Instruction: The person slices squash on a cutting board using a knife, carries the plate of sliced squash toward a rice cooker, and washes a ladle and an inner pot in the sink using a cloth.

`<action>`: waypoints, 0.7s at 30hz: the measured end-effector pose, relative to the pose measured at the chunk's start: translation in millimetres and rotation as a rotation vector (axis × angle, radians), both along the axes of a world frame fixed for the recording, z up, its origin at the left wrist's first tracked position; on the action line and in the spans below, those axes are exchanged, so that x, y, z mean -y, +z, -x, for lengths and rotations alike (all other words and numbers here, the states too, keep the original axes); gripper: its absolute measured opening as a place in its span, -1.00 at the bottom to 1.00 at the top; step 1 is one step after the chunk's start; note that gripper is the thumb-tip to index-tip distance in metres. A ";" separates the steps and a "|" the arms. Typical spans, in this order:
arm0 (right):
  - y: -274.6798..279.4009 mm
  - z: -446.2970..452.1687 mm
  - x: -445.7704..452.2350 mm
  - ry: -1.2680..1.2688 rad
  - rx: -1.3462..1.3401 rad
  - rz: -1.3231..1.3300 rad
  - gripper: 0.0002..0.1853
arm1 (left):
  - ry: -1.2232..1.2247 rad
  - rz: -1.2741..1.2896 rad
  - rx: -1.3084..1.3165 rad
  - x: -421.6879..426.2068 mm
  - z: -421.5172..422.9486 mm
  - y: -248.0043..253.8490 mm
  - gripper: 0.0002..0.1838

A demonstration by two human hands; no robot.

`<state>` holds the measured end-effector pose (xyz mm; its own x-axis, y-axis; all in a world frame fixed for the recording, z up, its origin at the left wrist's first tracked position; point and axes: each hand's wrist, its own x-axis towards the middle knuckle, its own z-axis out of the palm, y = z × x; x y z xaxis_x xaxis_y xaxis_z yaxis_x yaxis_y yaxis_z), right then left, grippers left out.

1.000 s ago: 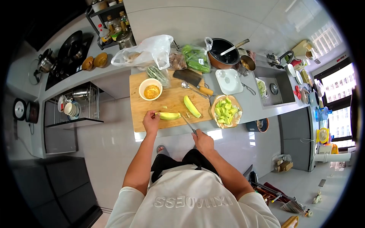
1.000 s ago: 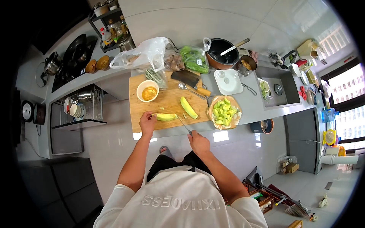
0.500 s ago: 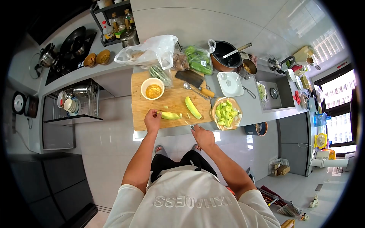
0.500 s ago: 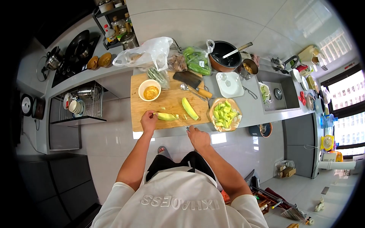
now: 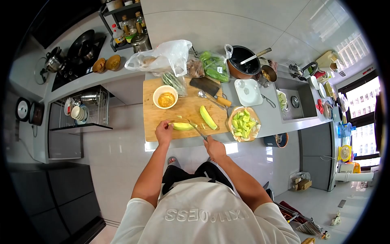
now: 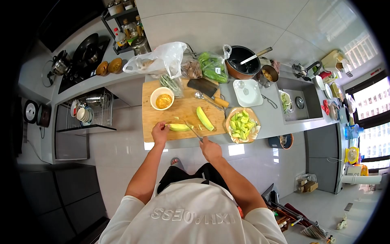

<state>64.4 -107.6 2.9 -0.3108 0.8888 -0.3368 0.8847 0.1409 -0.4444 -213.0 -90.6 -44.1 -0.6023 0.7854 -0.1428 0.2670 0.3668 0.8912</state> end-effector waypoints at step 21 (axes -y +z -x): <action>3.1 20.3 0.2 0.050 0.066 -0.057 -0.62 | 0.009 -0.050 0.009 5.5 1.5 0.8 -0.74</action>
